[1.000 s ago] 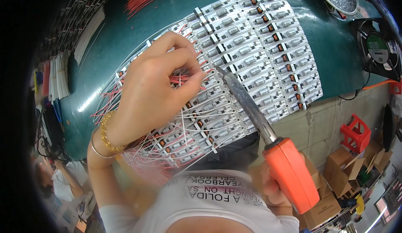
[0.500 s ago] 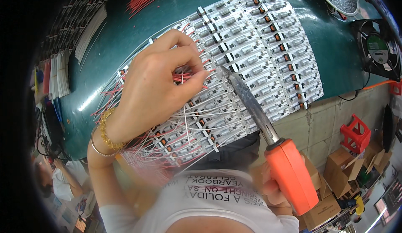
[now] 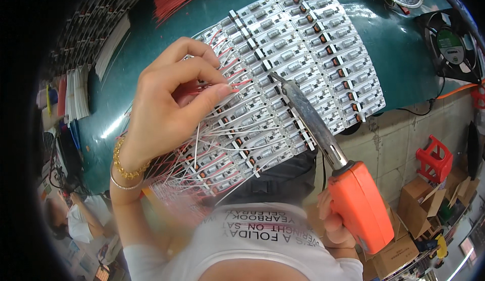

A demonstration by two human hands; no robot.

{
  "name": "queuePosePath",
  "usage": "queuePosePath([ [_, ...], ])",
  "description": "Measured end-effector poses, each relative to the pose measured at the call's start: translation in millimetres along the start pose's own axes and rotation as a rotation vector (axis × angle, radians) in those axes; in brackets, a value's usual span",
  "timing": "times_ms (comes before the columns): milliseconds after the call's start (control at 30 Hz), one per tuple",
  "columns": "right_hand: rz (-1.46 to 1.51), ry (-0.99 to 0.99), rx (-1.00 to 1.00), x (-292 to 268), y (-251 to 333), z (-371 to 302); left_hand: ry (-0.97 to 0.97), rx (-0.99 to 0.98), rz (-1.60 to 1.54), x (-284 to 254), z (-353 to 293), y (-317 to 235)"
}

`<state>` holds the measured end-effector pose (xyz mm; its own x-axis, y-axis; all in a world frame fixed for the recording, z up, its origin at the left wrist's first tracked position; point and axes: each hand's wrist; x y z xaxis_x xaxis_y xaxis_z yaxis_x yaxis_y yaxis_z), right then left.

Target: The person uses a soldering iron to attach red and white wires to a large grid of electronic components on a green workbench. They repeatedly pick up individual wires, position them on the component terminals, and apply the soldering iron to secure the connections.

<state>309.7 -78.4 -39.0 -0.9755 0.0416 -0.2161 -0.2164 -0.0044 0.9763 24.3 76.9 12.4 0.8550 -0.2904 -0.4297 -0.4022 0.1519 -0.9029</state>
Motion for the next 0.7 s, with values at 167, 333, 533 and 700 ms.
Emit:
queuePosePath([
  [167, -0.081, 0.012, 0.035, 8, 15, 4, -0.009, 0.089, 0.187, 5, -8, 4],
  [333, -0.047, -0.001, 0.037, 10, 17, 5, 0.004, 0.122, 0.324, 8, -10, 6],
  [533, -0.004, 0.018, 0.042, 9, 22, 8, -0.032, 0.101, 0.227, 9, -9, 5],
  [700, -0.003, 0.041, 0.077, 5, 19, 6, -0.051, 0.118, 0.118, 20, -12, 5],
])
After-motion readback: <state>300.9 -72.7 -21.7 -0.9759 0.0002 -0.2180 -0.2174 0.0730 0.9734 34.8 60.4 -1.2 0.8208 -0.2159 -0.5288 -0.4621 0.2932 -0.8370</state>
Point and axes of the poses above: each hand's wrist, its own z-axis towards the middle knuckle, its own x-axis out of the palm, y = z × x, and after that the axes turned 14 degrees about -z, right-handed
